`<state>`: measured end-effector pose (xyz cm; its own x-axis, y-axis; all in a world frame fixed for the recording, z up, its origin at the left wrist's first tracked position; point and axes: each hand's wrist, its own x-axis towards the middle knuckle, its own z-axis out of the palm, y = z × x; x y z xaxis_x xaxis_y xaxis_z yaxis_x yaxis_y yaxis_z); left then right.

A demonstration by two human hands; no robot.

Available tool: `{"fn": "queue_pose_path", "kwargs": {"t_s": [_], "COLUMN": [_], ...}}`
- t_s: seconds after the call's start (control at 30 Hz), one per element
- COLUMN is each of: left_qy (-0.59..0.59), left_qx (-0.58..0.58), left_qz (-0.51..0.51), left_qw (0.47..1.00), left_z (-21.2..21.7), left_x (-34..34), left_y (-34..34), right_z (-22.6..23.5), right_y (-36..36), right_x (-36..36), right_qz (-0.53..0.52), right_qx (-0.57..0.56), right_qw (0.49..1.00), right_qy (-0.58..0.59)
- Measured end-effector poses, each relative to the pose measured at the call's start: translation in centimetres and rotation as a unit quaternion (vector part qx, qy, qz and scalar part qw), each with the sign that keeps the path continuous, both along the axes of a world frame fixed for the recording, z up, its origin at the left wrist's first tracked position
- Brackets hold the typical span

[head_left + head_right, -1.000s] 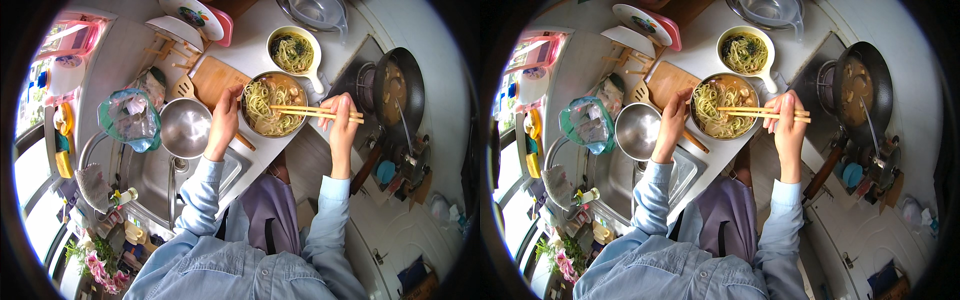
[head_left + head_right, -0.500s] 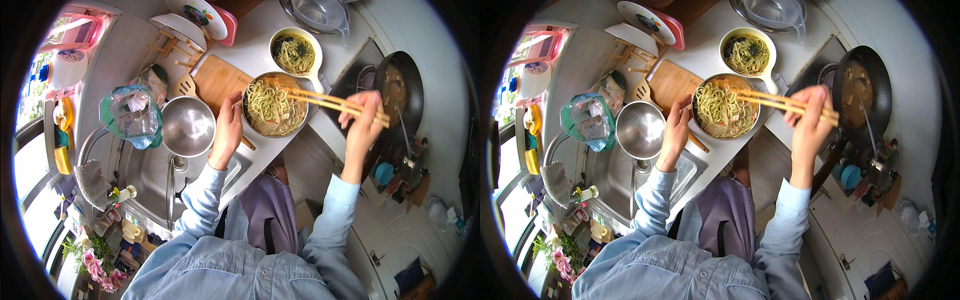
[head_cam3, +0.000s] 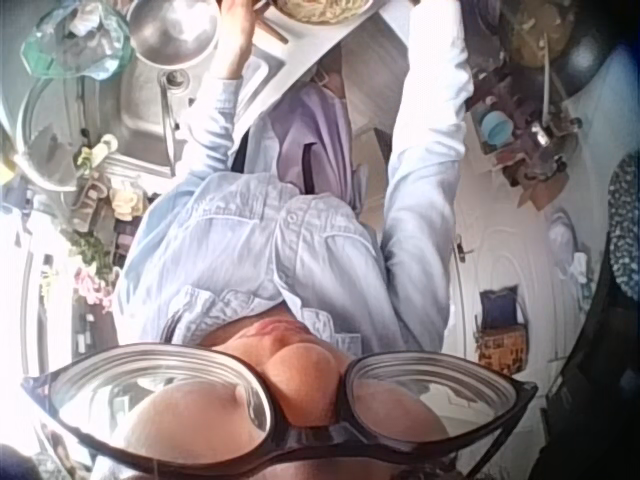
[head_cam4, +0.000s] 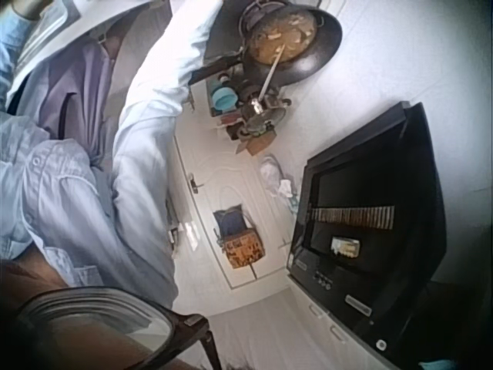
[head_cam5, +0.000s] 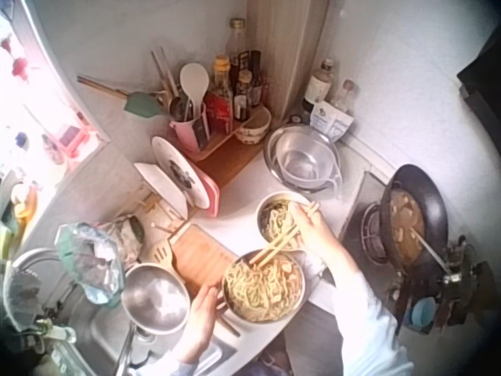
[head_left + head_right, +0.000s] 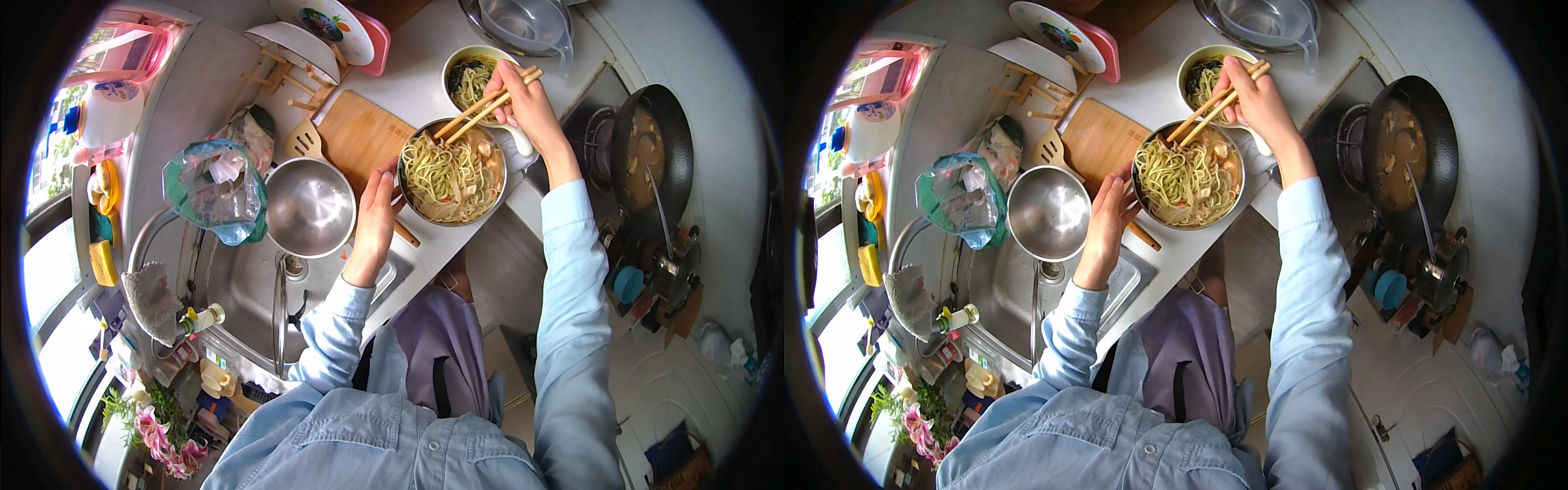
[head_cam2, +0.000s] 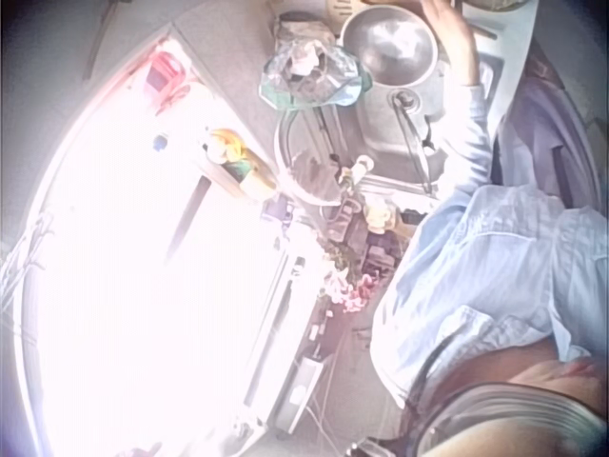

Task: The person uses chopsticks and a ladle to transfer noodles and broth from a wok into two bowls. They arrange the noodles in each bowl and add broth, then place the bowls on the counter.

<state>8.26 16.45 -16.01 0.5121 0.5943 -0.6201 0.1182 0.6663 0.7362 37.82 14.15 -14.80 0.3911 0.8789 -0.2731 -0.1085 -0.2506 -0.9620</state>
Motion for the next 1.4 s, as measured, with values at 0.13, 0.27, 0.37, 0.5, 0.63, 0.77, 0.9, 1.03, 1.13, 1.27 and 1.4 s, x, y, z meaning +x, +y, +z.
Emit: {"fn": "queue_pose_path", "kwargs": {"t_s": [0.13, 0.27, 0.37, 0.5, 0.63, 0.77, 0.9, 1.03, 1.13, 1.27, 1.4], "left_qy": [-0.009, -0.011, -0.014, -0.011, -0.015, -0.017, -0.016, -0.014, -0.001, 0.015, 0.005], "left_qx": [-0.012, -0.011, -0.004, -0.003, 0.004, 0.039, 0.050, 0.072, 0.080, 0.079, 0.065], "left_qz": [0.010, 0.021, 0.023, 0.012, 0.006, 0.005, 0.003, 0.003, 0.005, 0.000, -0.003], "left_qw": [1.000, 1.000, 1.000, 1.000, 1.000, 0.999, 0.999, 0.997, 0.997, 0.997, 0.998], "left_z": [-0.2, -0.7, -0.6, -0.6, -0.7, -0.9, -1.5, -1.4, -1.2, -0.9, -0.7], "left_x": [-0.1, -0.2, -0.2, -0.1, -0.2, -0.2, -0.3, 0.0, 0.1, 0.0, 0.1], "left_y": [0.0, -0.1, -0.1, -0.2, -0.3, -0.6, -0.7, -0.8, -0.9, -0.8, -0.7], "right_z": [-0.8, -0.1, 1.5, 3.7, 6.2, 9.4, 13.0, 11.7, 9.8, 4.1, 1.5], "right_y": [0.6, 0.5, 0.4, 0.1, -0.2, -1.4, -4.0, -7.6, -10.1, -12.6, -14.1], "right_x": [0.2, 0.7, 0.6, 0.0, -1.0, -4.1, -8.8, -13.6, -15.6, -16.7, -18.0], "right_qz": [0.012, 0.035, 0.053, 0.079, 0.098, 0.119, 0.178, 0.181, 0.187, 0.045, -0.156], "right_qx": [0.016, 0.026, 0.018, 0.011, 0.009, 0.002, 0.023, 0.091, 0.060, 0.070, 0.034], "right_qw": [0.999, 0.998, 0.998, 0.997, 0.993, 0.982, 0.906, 0.851, 0.819, 0.858, 0.919], "right_qy": [0.034, 0.035, 0.029, -0.013, -0.067, -0.145, -0.382, -0.484, -0.539, -0.508, -0.360]}}
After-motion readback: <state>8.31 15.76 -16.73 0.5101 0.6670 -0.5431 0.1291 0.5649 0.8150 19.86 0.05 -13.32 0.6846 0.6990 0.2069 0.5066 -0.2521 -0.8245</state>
